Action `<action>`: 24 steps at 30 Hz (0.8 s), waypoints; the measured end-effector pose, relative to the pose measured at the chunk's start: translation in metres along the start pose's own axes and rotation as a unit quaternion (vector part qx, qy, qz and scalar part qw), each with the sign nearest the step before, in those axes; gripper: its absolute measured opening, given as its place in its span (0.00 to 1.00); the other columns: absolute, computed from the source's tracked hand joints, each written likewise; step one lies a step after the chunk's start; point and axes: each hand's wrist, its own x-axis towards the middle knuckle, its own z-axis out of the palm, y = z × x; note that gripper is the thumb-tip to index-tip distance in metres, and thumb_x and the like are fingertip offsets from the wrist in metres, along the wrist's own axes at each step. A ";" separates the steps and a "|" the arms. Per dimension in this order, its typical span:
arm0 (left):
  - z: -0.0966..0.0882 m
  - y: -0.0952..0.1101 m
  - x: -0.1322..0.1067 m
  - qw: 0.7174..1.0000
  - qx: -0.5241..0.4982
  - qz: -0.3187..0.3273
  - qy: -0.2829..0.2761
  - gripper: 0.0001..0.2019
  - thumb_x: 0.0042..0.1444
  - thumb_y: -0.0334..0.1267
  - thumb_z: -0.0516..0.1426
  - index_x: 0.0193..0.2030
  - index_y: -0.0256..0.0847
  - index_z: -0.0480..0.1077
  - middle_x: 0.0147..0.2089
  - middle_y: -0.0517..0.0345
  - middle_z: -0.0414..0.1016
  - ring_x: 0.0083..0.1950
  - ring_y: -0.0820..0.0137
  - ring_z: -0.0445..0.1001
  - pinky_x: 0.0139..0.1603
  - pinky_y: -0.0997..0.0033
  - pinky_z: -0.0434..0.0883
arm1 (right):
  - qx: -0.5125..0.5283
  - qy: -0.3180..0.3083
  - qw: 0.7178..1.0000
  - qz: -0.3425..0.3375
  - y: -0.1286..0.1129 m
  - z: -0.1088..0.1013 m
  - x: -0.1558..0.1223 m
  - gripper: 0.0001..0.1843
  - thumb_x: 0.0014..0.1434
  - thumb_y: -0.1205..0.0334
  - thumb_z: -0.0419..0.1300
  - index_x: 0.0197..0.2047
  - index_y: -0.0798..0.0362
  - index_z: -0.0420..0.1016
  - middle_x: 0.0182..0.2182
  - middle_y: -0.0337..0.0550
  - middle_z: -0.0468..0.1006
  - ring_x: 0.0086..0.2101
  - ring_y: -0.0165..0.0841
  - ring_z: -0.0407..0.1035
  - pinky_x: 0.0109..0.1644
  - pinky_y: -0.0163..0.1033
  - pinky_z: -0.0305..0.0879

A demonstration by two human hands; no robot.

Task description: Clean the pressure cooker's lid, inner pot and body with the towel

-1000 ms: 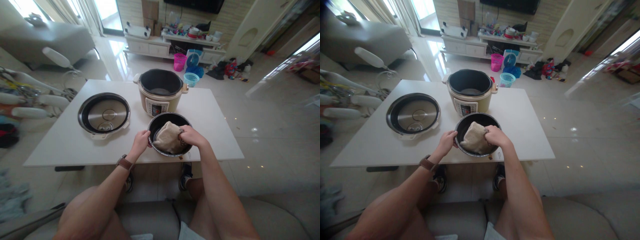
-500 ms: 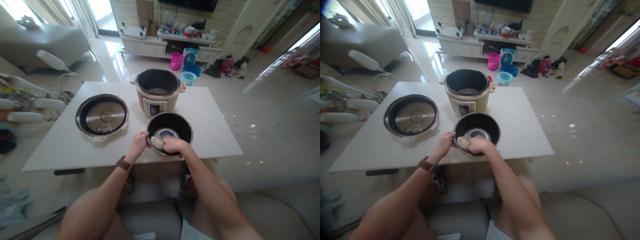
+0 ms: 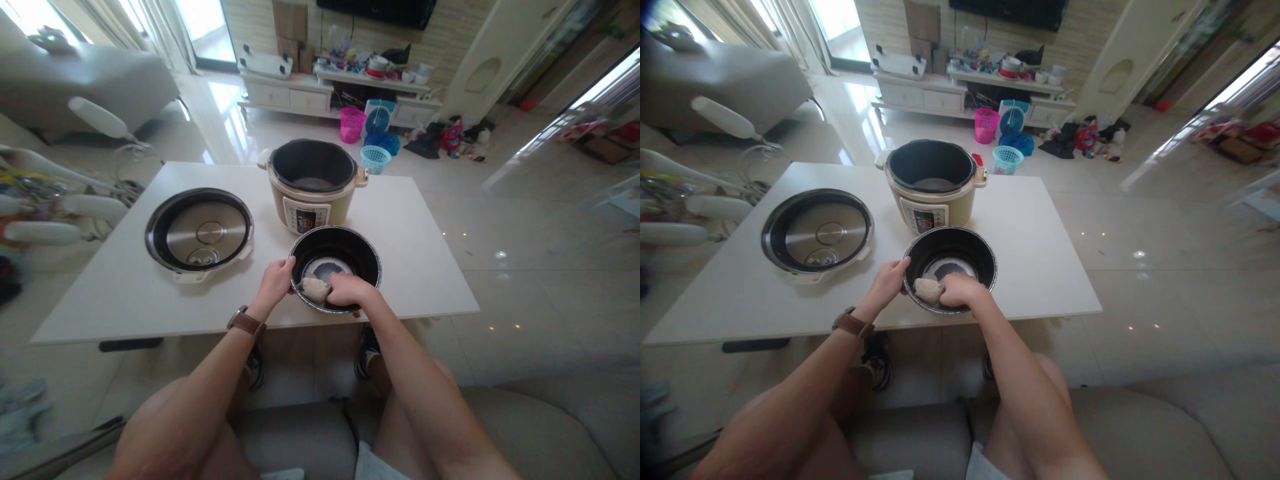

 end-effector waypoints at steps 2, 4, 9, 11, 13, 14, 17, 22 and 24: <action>0.002 -0.002 0.001 0.999 0.025 0.021 0.019 0.24 0.67 0.51 0.50 0.21 0.44 0.64 0.15 0.59 0.66 0.17 0.69 0.68 0.20 0.71 0.63 | -0.001 0.004 1.000 -0.001 0.001 0.001 0.002 0.22 0.59 0.55 0.62 0.53 0.54 0.85 0.54 0.58 0.86 0.50 0.48 0.82 0.44 0.38 0.72; 0.004 -0.005 0.003 0.998 0.044 0.040 0.031 0.25 0.67 0.51 0.49 0.20 0.45 0.63 0.14 0.58 0.65 0.17 0.68 0.67 0.21 0.70 0.62 | -0.005 0.008 1.000 -0.002 0.000 0.003 0.004 0.22 0.58 0.56 0.62 0.52 0.54 0.86 0.53 0.59 0.86 0.50 0.49 0.82 0.44 0.39 0.72; 0.004 -0.009 0.006 0.996 0.056 0.062 0.035 0.25 0.66 0.53 0.49 0.19 0.45 0.63 0.15 0.57 0.67 0.20 0.67 0.69 0.23 0.70 0.61 | -0.021 0.011 1.000 -0.011 -0.002 0.005 0.005 0.21 0.56 0.57 0.62 0.50 0.56 0.86 0.50 0.61 0.87 0.48 0.49 0.83 0.42 0.38 0.71; 0.004 -0.009 0.006 0.995 0.060 0.064 0.039 0.25 0.66 0.53 0.49 0.19 0.45 0.63 0.15 0.56 0.67 0.20 0.67 0.69 0.23 0.70 0.60 | -0.023 0.008 1.000 -0.011 -0.003 0.005 0.006 0.22 0.56 0.57 0.62 0.51 0.56 0.86 0.50 0.61 0.87 0.48 0.48 0.83 0.42 0.38 0.72; 0.004 -0.008 0.005 0.995 0.064 0.064 0.039 0.25 0.66 0.53 0.49 0.19 0.45 0.62 0.15 0.57 0.66 0.21 0.67 0.69 0.24 0.70 0.60 | -0.023 0.006 1.000 -0.011 -0.003 0.005 0.006 0.22 0.56 0.57 0.62 0.51 0.56 0.86 0.50 0.62 0.87 0.48 0.49 0.83 0.42 0.38 0.72; 0.004 -0.008 0.005 0.995 0.065 0.065 0.039 0.25 0.66 0.52 0.49 0.19 0.45 0.62 0.15 0.56 0.66 0.21 0.67 0.68 0.24 0.69 0.60 | -0.024 0.004 1.000 -0.011 -0.003 0.005 0.007 0.22 0.56 0.57 0.62 0.51 0.56 0.87 0.50 0.62 0.87 0.47 0.49 0.83 0.42 0.39 0.72; 0.004 -0.006 0.004 0.995 0.070 0.066 0.039 0.25 0.66 0.52 0.49 0.19 0.46 0.62 0.15 0.56 0.66 0.21 0.66 0.68 0.24 0.69 0.60 | -0.025 0.000 1.000 -0.013 -0.003 0.006 0.009 0.22 0.57 0.57 0.62 0.51 0.56 0.87 0.50 0.62 0.87 0.48 0.48 0.83 0.42 0.38 0.72; 0.004 -0.003 0.002 0.995 0.071 0.063 0.040 0.25 0.66 0.51 0.49 0.18 0.46 0.61 0.15 0.56 0.65 0.22 0.66 0.68 0.25 0.68 0.60 | -0.022 -0.003 1.000 -0.011 -0.004 0.005 0.010 0.23 0.57 0.57 0.62 0.53 0.56 0.86 0.51 0.62 0.87 0.49 0.48 0.83 0.44 0.38 0.72; 0.004 -0.003 0.001 0.995 0.068 0.059 0.039 0.25 0.66 0.51 0.49 0.19 0.46 0.61 0.15 0.57 0.64 0.21 0.66 0.68 0.25 0.68 0.60 | -0.023 -0.003 1.000 -0.011 -0.005 0.005 0.010 0.23 0.58 0.57 0.62 0.52 0.56 0.86 0.51 0.62 0.87 0.49 0.48 0.83 0.43 0.38 0.72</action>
